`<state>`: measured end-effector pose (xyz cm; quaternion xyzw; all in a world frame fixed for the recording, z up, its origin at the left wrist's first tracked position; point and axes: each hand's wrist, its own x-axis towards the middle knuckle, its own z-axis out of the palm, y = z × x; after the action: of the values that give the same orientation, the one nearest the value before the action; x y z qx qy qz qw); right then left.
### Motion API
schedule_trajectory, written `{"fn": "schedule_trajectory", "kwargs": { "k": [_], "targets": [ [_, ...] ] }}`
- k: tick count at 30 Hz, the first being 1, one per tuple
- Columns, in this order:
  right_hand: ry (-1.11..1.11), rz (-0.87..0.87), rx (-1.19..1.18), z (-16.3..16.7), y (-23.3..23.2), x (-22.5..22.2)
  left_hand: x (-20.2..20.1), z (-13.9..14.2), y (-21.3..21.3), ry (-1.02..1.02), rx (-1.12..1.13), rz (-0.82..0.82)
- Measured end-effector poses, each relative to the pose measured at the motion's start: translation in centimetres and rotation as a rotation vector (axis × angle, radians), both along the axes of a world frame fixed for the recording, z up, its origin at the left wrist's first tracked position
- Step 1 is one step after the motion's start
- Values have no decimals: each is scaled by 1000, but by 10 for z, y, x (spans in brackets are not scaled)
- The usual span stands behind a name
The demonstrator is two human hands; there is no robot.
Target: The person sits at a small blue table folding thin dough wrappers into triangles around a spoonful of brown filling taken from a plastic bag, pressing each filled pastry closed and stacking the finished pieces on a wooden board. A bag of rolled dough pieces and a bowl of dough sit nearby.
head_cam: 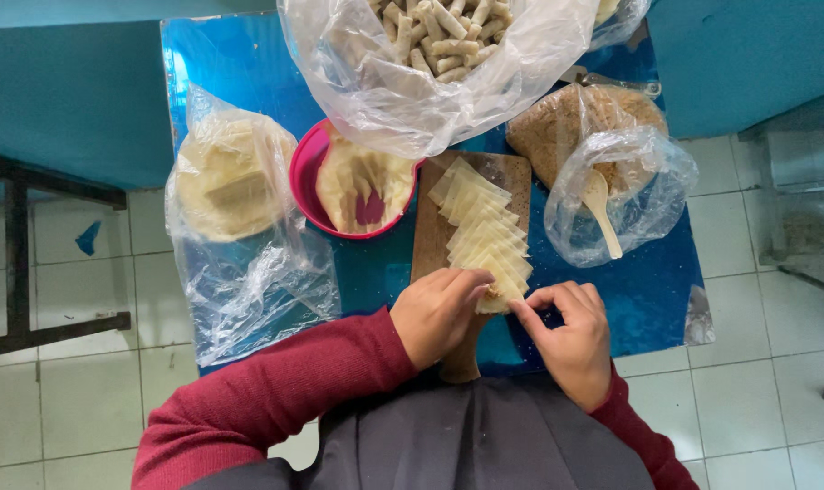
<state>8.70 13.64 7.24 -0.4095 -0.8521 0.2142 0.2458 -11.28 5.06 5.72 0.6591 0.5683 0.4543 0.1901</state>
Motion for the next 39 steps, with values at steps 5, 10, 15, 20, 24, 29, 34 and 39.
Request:
{"fn": "schedule_trajectory", "kwargs": {
  "k": [5,10,15,20,24,29,34,39],
  "targets": [
    [110,-39,-101,-1,-4,-2,-3,-1,1,33,27,-64],
    [250,17,-236,0,-6,-4,-3,-1,3,72,20,-43],
    [235,35,-214,-6,-4,-11,-5,-1,5,120,48,-20],
    [197,64,-118,-8,-4,-18,-8,-4,5,192,99,-75],
    [157,118,-34,-1,-2,-21,-9,-9,4,225,81,-105],
    [-22,276,203,13,3,-15,-6,-14,3,282,21,-81],
    [-106,347,221,17,9,-9,-6,-11,5,286,-25,-121],
    [19,304,101,8,15,-8,-4,-6,9,267,-37,-114]
  ]
}}
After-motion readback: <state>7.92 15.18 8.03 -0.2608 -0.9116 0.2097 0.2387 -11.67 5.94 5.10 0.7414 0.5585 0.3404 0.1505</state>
